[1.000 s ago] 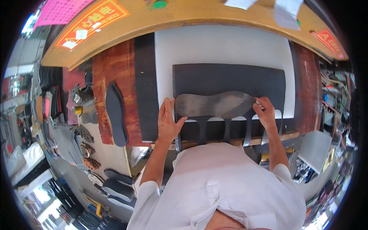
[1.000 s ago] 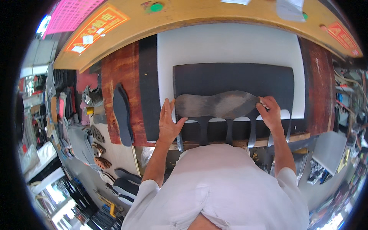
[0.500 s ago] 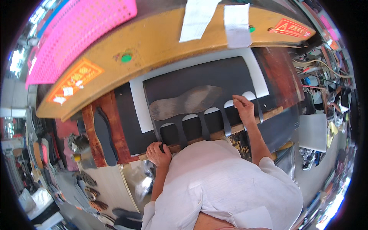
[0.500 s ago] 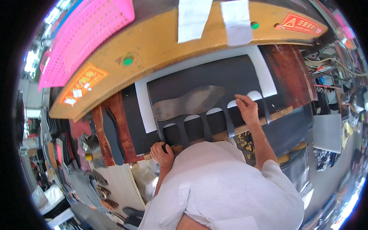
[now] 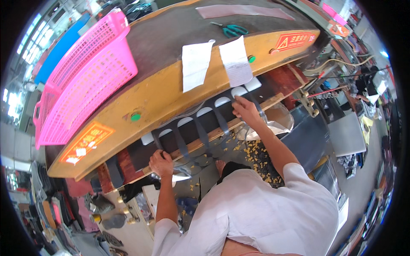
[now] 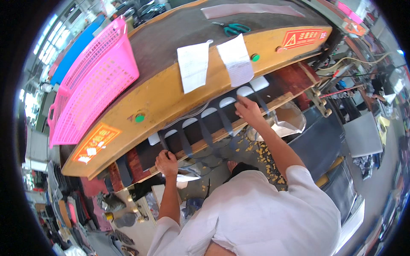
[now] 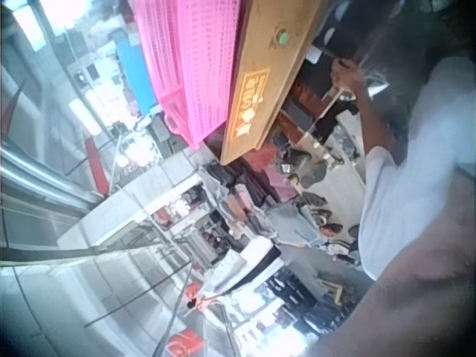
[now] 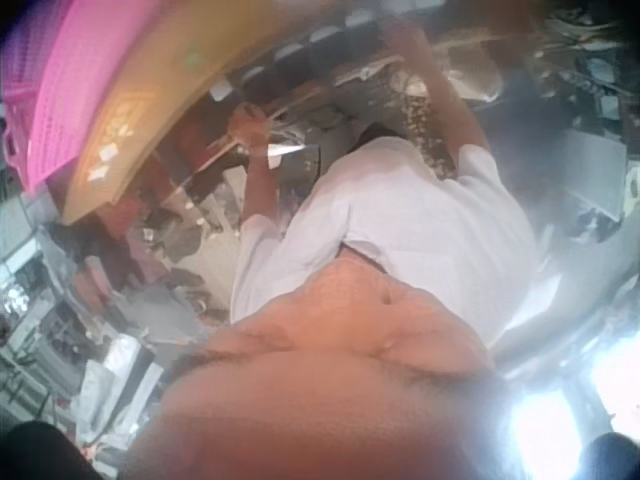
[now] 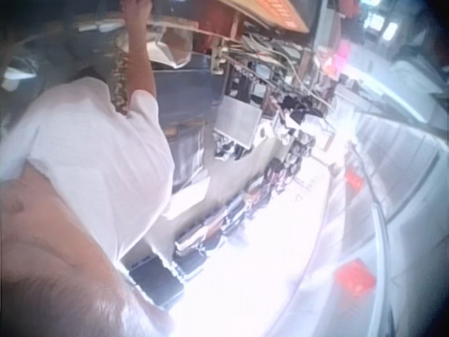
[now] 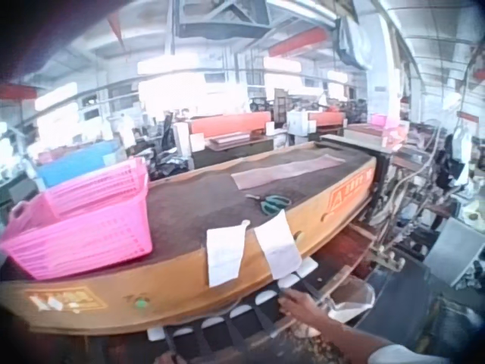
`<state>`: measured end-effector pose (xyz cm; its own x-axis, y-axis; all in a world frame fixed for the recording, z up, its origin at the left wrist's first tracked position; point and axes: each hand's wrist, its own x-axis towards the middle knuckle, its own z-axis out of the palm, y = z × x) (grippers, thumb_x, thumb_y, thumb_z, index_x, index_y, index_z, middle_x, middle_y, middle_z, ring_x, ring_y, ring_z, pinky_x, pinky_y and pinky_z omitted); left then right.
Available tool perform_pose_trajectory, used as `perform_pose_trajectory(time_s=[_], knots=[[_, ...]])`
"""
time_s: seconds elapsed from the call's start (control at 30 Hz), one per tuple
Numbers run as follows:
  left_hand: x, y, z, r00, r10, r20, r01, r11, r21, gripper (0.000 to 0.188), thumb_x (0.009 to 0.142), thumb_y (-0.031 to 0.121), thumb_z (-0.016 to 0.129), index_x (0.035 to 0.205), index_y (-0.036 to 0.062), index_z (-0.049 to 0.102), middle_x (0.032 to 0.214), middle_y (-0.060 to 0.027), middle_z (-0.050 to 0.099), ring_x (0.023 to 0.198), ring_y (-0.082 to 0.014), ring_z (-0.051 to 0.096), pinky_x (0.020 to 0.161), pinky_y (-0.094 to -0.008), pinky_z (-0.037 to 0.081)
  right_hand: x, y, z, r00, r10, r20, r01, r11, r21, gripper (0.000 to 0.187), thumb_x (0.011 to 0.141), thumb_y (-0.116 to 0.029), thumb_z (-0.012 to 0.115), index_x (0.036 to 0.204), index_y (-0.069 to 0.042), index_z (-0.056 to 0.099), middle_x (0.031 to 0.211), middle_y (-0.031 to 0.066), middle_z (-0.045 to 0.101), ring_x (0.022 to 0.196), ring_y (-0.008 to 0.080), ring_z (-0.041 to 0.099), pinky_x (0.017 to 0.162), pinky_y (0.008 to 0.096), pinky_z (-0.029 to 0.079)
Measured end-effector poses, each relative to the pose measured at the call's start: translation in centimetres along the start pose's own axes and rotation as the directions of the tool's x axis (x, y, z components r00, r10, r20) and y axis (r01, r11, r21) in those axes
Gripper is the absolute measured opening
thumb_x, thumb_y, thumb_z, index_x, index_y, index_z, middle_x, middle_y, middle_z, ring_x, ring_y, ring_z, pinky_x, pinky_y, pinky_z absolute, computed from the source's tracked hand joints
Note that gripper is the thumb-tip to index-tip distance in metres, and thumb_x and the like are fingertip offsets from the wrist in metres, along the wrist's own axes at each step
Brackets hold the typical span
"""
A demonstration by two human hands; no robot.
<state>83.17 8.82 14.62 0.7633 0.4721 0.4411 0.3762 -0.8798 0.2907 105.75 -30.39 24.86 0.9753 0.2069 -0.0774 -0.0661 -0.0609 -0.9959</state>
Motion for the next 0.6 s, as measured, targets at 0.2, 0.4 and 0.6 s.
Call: perform_pose_trajectory(time_s=[0.2,0.4,0.6], knots=[[4.1,-0.8,2.4,1.000,0.018,-0.009,-0.018,1.000,0.002,0.022,0.094,0.027,0.062,0.108,0.0111,0.069,0.105,-0.0112,0.074,0.102,-0.0389,0.067,0.091,-0.0545,0.050,10.7,-3.6,-3.2,0.831,-0.309,-0.462,0.214,0.945,-0.247,0.069,0.106,-0.019,0.065,0.166,0.005,0.038,0.101,0.0129,0.075,0.085,0.0203,0.072,0.079,0.0328,0.058],[5.1,-1.9,2.8,0.996,0.088,-0.018,-0.088,0.996,0.014,0.022,0.090,0.025,0.060,0.106,0.0127,0.069,0.100,-0.0110,0.072,0.099,-0.0393,0.066,0.087,-0.0541,0.050,7.9,-1.2,-2.5,0.925,-0.347,-0.156,0.202,0.796,-0.571,0.038,0.105,-0.023,0.066,0.136,-0.002,0.068,0.116,0.0239,0.077,0.110,0.0397,0.074,0.093,0.0456,0.058],[5.4,-1.8,2.2,0.997,0.063,0.033,-0.063,0.998,-0.021,0.022,0.090,0.024,0.060,0.107,0.0138,0.068,0.101,-0.0106,0.072,0.100,-0.0387,0.066,0.086,-0.0543,0.049,4.4,5.8,2.0,0.838,-0.438,0.326,0.501,0.382,-0.776,0.018,0.091,-0.027,0.077,0.087,-0.010,0.082,0.097,0.0087,0.075,0.110,0.0343,0.064,0.098,0.0518,0.050]])
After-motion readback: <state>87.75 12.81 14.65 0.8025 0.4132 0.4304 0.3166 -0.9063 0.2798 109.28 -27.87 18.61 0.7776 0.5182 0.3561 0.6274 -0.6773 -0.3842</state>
